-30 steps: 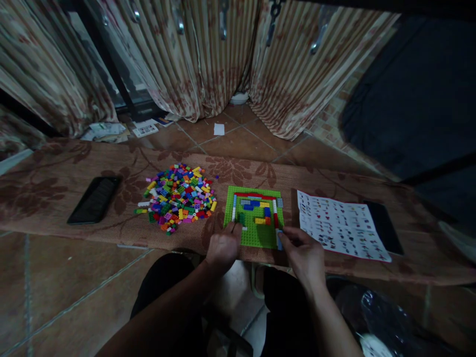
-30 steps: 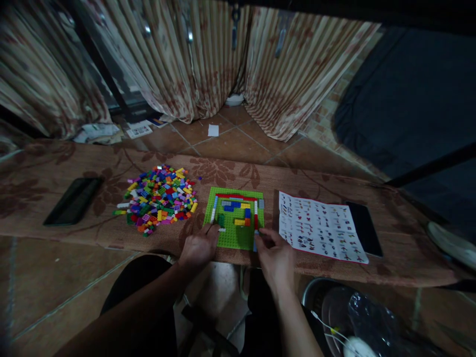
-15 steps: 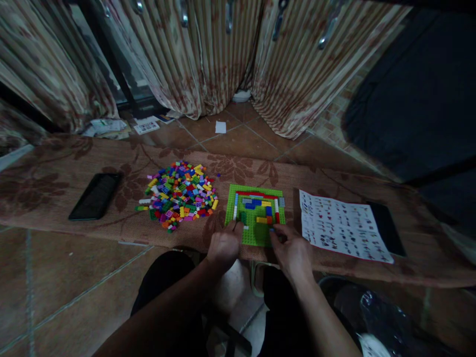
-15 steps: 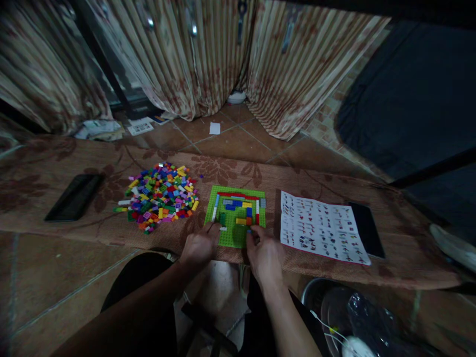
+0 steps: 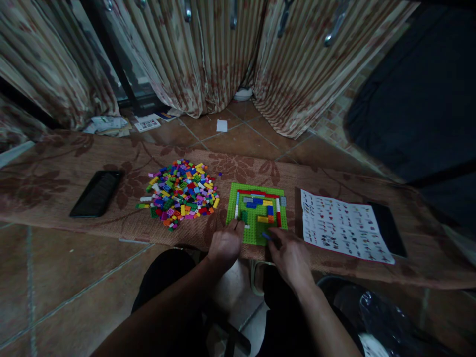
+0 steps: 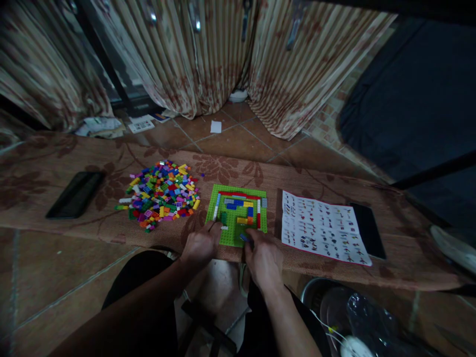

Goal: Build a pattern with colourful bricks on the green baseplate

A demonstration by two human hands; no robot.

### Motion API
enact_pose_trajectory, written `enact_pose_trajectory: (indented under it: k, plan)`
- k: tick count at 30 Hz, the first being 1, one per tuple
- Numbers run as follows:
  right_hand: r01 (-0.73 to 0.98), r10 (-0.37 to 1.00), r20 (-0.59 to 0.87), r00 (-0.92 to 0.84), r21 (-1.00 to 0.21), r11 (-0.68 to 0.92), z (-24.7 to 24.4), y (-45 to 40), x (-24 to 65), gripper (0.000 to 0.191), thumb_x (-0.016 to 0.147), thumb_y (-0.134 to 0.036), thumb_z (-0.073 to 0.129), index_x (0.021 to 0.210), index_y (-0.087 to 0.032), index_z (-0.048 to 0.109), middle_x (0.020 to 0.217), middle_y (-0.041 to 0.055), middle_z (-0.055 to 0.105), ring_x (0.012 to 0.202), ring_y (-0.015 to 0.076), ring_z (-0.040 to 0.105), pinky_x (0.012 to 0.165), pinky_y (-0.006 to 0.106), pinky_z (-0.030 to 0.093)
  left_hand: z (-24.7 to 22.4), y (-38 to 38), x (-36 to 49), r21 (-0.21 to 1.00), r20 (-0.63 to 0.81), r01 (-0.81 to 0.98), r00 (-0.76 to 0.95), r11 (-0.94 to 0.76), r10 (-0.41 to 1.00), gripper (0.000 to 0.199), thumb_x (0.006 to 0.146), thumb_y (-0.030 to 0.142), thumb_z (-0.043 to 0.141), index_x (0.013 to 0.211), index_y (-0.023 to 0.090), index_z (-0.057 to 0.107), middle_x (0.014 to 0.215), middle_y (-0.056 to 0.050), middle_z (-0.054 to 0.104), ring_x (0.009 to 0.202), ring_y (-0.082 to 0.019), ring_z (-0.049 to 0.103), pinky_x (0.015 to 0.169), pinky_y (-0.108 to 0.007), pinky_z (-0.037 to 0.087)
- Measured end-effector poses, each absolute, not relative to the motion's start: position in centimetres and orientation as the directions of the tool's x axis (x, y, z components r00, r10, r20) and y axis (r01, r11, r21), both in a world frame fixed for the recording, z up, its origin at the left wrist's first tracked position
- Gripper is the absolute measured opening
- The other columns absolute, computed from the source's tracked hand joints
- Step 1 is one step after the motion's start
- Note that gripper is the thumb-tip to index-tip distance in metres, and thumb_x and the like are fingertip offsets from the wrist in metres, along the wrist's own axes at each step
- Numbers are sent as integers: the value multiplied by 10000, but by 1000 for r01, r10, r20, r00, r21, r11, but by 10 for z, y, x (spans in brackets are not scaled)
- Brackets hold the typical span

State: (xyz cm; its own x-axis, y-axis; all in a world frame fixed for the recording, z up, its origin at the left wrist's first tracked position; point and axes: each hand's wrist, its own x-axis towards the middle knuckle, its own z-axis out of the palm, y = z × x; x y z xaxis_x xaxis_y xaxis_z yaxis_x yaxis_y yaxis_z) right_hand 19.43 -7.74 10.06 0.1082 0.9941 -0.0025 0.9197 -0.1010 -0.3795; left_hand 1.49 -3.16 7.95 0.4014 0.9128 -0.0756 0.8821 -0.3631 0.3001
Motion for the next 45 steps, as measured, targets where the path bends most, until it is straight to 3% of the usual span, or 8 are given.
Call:
enact_pose_trajectory:
  k: [5, 12, 18, 22, 28, 33, 45]
  plan:
    - [869, 1000, -6, -14, -494, 9, 99, -78, 204, 314, 842, -169, 519, 1108, -246, 667, 1102, 49, 686, 1024, 219, 612, 885, 352, 482, 76, -31, 14, 322, -70, 876, 401, -359, 914, 237, 960, 232, 380, 1105, 200, 565, 1060, -78, 631, 832, -216, 650, 605, -312, 469]
    - [805, 1000, 21, 18, -593, -2, 102, -82, 215, 358, 829, -182, 511, 1153, -245, 650, 1089, 56, 670, 1024, 213, 604, 925, 381, 475, 77, -41, 16, 327, 51, 853, 413, -406, 909, 257, 969, 272, 371, 1118, 220, 574, 1024, -54, 649, 834, -188, 638, 583, -290, 460]
    - [715, 959, 146, 243, -695, -76, 104, -83, 234, 270, 834, -266, 512, 1031, -214, 689, 988, 54, 708, 916, 212, 632, 827, 357, 491, 81, -47, 28, 407, 124, 735, 543, -542, 830, 267, 963, 338, 401, 1145, 218, 556, 1042, -36, 621, 954, -162, 599, 739, -272, 485]
    - [614, 887, 107, 450, -758, -220, 105, -84, 244, 263, 830, -339, 531, 976, -206, 704, 989, 59, 728, 820, 206, 656, 726, 323, 493, 79, -46, 39, 405, 101, 706, 598, -582, 795, 252, 959, 343, 417, 1124, 225, 567, 1067, -36, 598, 981, -174, 578, 760, -288, 474]
    - [678, 918, -28, 396, -666, -313, 106, -84, 243, 298, 842, -329, 492, 999, -191, 705, 884, 60, 737, 779, 222, 666, 735, 337, 479, 81, -45, 52, 379, 13, 713, 634, -590, 774, 268, 979, 319, 359, 980, 210, 604, 1006, -35, 596, 930, -173, 568, 720, -291, 451]
    - [719, 929, -107, 354, -604, -343, 104, -83, 241, 289, 854, -251, 458, 1005, -181, 695, 951, 78, 734, 909, 234, 668, 805, 334, 474, 84, -46, 58, 395, 19, 703, 638, -591, 770, 276, 978, 319, 365, 975, 210, 619, 991, -31, 600, 937, -173, 558, 735, -294, 444]
    - [725, 939, -129, 319, -604, -330, 103, -82, 241, 269, 873, -248, 472, 1019, -190, 691, 970, 72, 728, 928, 222, 663, 835, 321, 467, 83, -45, 61, 373, 24, 698, 652, -612, 758, 273, 966, 284, 383, 938, 201, 642, 949, -42, 601, 889, -169, 546, 728, -294, 425]
